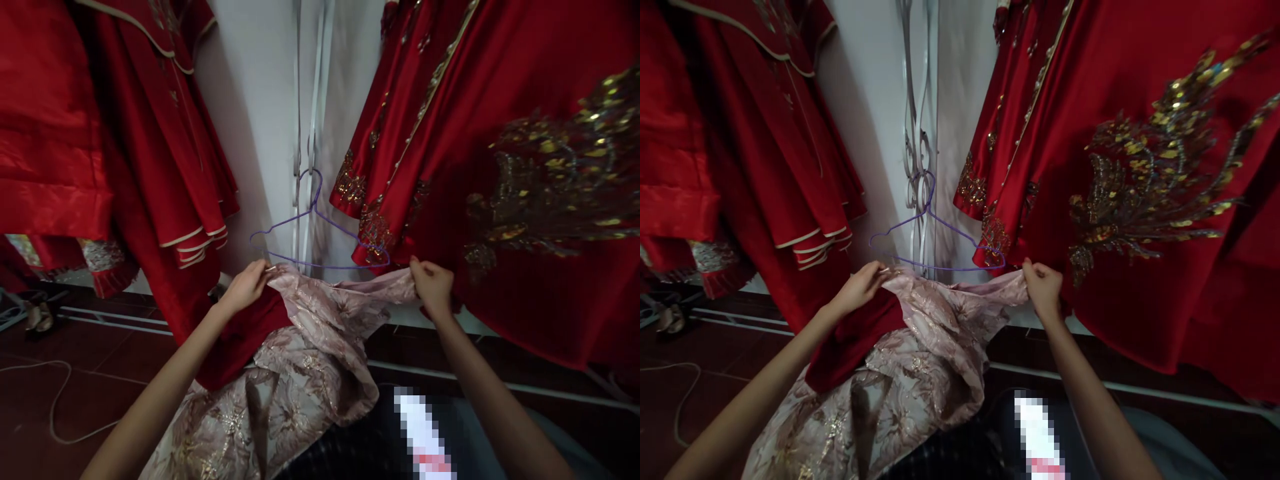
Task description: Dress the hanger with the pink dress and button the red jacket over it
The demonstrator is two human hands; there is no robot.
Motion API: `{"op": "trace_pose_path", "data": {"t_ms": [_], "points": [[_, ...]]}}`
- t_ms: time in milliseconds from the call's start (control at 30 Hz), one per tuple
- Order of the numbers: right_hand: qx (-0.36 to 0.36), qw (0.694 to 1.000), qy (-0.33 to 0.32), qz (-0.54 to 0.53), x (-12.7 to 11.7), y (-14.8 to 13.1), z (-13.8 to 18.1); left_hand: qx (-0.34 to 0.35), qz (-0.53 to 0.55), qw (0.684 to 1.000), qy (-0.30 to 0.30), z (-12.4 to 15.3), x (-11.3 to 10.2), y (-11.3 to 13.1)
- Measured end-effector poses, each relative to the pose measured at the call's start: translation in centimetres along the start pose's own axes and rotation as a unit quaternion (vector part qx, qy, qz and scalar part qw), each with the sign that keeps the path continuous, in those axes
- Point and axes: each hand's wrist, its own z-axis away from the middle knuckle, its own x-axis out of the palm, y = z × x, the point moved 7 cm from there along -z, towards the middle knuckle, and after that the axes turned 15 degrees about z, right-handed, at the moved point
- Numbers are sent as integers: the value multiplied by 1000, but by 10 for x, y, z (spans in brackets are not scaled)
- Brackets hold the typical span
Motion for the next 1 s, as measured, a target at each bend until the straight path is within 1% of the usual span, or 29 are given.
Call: {"op": "trace_pose_path", "data": {"t_ms": [67, 133, 167, 233, 300, 333, 400, 433, 500, 633, 700, 767, 900, 1000], "points": [[-62, 997, -44, 30, -1, -14, 12, 49, 0, 999, 2, -12, 3, 28], [-146, 982, -77, 92, -1, -38, 28, 95, 1, 995, -9, -24, 13, 52], [-187, 971, -87, 118, -1, -53, 36, 118, 2, 993, -19, -29, 22, 63], [-246, 953, -116, 132, 1, -78, 48, 162, -2, 986, -47, -35, 45, 78], [-262, 949, -144, 102, 3, -96, 53, 187, -16, 980, -69, -36, 73, 85], [-257, 952, -152, 74, 3, -102, 51, 188, -26, 979, -69, -35, 85, 86], [-237, 960, -151, 8, 2, -108, 45, 175, -50, 982, -50, -33, 100, 83], [-230, 961, -149, -23, 1, -109, 40, 169, -60, 983, -41, -32, 104, 83], [-231, 961, -136, -72, -1, -115, 31, 166, -70, 983, -37, -34, 105, 84], [-263, 955, -85, -111, -5, -129, 10, 150, -75, 984, -53, -39, 93, 88], [-270, 953, -72, -114, -1, -130, -2, 132, -90, 985, -69, -35, 91, 88], [-258, 959, -49, -105, 2, -119, -18, 122, -103, 984, -78, -25, 89, 91], [-214, 975, 8, -54, -1, -77, -46, 120, -88, 987, -62, -5, 79, 101], [-207, 978, 30, -21, -10, -52, -57, 109, -74, 990, -46, -1, 70, 102]]}}
